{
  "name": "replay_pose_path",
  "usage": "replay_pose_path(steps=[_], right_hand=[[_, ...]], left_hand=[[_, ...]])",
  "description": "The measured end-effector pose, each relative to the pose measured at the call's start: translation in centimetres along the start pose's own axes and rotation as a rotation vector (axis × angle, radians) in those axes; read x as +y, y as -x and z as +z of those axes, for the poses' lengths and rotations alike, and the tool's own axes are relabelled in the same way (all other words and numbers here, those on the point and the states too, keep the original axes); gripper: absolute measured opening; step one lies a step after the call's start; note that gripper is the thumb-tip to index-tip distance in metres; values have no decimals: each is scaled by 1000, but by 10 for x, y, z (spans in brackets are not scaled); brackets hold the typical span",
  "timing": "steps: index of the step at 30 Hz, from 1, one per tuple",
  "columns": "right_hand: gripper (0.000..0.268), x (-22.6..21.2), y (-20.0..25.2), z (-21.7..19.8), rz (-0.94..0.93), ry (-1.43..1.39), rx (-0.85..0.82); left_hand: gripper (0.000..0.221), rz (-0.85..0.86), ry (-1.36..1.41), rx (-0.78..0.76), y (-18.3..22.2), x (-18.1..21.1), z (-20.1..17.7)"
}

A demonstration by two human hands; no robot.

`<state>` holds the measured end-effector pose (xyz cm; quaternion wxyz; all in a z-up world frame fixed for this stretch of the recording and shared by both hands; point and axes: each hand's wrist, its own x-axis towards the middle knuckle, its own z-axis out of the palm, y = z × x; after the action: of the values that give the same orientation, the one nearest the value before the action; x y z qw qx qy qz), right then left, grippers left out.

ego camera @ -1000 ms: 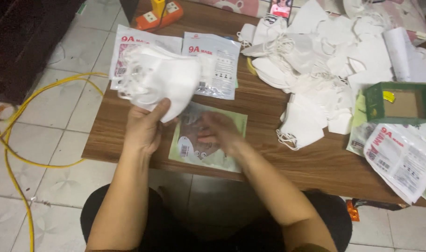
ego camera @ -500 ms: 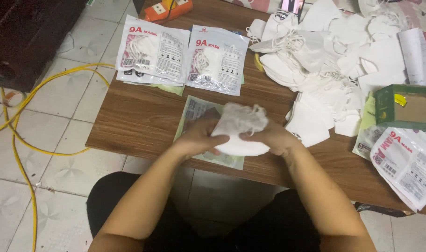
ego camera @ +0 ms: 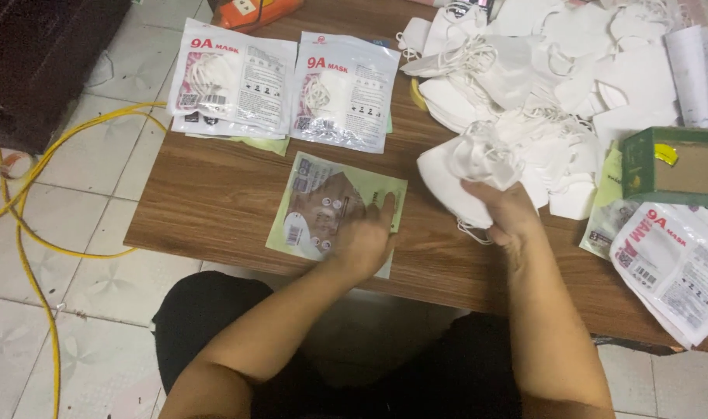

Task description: The person is picking up individual face masks from a large pile, folding them neatly, and inspecting them before placing them aside for packaging.

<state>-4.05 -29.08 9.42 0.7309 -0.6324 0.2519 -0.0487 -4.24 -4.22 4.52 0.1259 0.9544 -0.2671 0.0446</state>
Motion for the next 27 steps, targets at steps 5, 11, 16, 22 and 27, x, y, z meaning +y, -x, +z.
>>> replay_pose_path(steps=[5, 11, 16, 22, 27], right_hand=[[73, 22, 1, 7, 76, -34, -95], [82, 54, 26, 56, 294, -225, -138], [63, 94, 10, 71, 506, -223, -278], [61, 102, 4, 60, 494, -29, -331], [56, 103, 7, 68, 355, 154, -296]], left_hand=[[55, 41, -138, 205, -8, -9, 37], [42, -124, 364, -21, -20, -46, 70], [49, -398, 779, -162, -18, -63, 66], [50, -502, 1018, -226, 1, -80, 39], [37, -523, 883, -132, 18, -73, -33]])
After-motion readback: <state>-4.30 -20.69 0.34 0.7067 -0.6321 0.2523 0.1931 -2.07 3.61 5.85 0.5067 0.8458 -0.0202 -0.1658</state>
